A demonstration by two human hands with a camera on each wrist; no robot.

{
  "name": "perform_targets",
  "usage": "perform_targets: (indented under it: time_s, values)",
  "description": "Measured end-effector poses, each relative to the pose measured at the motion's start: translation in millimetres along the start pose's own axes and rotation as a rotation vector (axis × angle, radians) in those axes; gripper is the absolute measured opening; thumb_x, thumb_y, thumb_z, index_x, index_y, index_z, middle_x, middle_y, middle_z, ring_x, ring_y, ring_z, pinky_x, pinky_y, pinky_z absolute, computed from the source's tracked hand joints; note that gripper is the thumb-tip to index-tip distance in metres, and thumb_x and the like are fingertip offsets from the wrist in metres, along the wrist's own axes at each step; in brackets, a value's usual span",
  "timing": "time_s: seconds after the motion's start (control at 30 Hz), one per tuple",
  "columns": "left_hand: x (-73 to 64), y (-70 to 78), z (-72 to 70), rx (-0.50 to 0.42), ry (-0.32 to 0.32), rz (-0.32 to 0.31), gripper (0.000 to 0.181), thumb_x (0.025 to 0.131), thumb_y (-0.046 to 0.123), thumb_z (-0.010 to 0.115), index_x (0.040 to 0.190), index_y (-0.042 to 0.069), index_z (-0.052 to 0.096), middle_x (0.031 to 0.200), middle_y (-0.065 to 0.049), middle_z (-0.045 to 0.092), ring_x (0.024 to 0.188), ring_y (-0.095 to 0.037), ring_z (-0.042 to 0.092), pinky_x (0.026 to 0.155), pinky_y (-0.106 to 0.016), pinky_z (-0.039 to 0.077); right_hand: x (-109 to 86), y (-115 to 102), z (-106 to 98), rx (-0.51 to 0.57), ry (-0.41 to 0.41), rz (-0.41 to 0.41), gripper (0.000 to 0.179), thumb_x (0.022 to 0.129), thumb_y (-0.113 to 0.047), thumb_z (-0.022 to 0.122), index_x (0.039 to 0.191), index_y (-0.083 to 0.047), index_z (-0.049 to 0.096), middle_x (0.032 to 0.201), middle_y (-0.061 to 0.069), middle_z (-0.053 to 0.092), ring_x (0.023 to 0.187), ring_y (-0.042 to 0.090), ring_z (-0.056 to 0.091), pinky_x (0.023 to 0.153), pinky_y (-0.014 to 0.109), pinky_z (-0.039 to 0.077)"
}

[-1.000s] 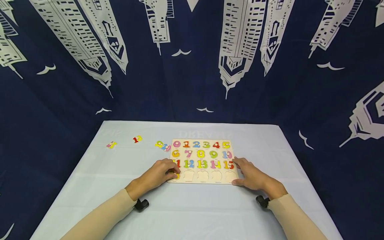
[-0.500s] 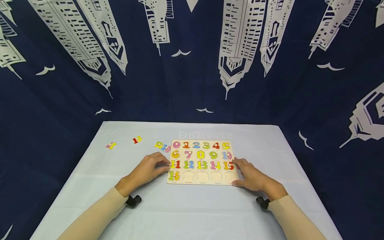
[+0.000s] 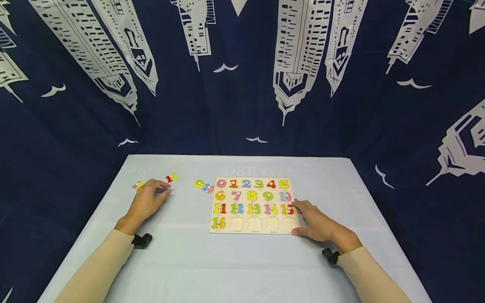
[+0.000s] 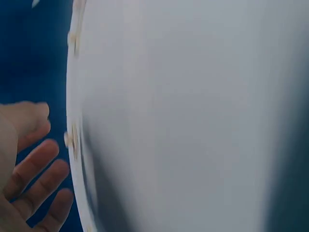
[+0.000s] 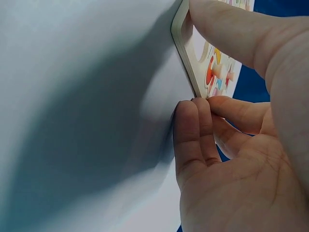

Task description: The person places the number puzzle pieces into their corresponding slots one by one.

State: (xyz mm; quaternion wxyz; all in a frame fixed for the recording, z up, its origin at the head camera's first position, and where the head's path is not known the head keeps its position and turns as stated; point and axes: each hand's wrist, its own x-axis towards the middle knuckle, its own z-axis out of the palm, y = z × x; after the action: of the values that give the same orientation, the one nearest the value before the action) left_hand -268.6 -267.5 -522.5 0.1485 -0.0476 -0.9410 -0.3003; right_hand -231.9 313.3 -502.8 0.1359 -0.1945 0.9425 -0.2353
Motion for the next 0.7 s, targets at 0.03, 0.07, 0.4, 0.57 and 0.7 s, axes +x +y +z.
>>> perform_targets:
  time_s: [0.03,0.07,0.4,0.57,0.7]
  values:
    - [1.0,-6.2,-4.4,0.007,0.019,-0.028,0.022,0.108,0.013,0.084,0.127,0.004,0.086,0.131,-0.023,0.078,0.12,-0.042,0.078,0.107,-0.062,0.062,-0.1,-1,0,0.0,-0.001,0.0,0.104,0.096,-0.034,0.098,0.173,0.009,0.042,0.164,0.029,0.058,0.143,0.043,0.064,0.12,0.065,0.057]
    - [2.1,-12.2,-8.5,0.016,0.038,-0.056,0.023,0.108,0.013,0.082,0.129,0.002,0.085,0.131,-0.025,0.077,0.119,-0.044,0.077,0.106,-0.062,0.061,-0.1,-1,0,0.003,-0.003,0.003,0.104,0.096,-0.034,0.098,0.173,0.008,0.042,0.164,0.029,0.058,0.143,0.043,0.064,0.12,0.065,0.057]
    - [14.1,-55.2,-36.0,0.091,0.085,-0.376,0.04,0.111,0.02,0.075,0.14,-0.007,0.072,0.135,-0.037,0.061,0.126,-0.059,0.067,0.107,-0.068,0.057,0.2,-2,1,0.014,-0.009,0.013,0.105,0.096,-0.034,0.099,0.173,0.009,0.042,0.163,0.028,0.059,0.142,0.042,0.064,0.12,0.065,0.057]
    - [16.9,-62.2,-38.7,0.092,0.103,-0.344,0.022,0.108,0.015,0.079,0.116,-0.006,0.08,0.113,-0.029,0.065,0.107,-0.048,0.068,0.091,-0.058,0.056,-0.3,-2,0,0.005,-0.006,0.014,0.105,0.096,-0.034,0.099,0.173,0.008,0.042,0.162,0.028,0.059,0.141,0.041,0.064,0.121,0.065,0.057]
    - [17.9,-61.4,-38.9,0.083,0.118,-0.315,0.013,0.107,0.009,0.081,0.108,-0.004,0.082,0.106,-0.026,0.07,0.101,-0.044,0.069,0.086,-0.051,0.054,-0.1,-1,0,-0.004,-0.003,0.004,0.104,0.096,-0.034,0.098,0.173,0.008,0.042,0.161,0.027,0.06,0.14,0.04,0.065,0.119,0.063,0.058]
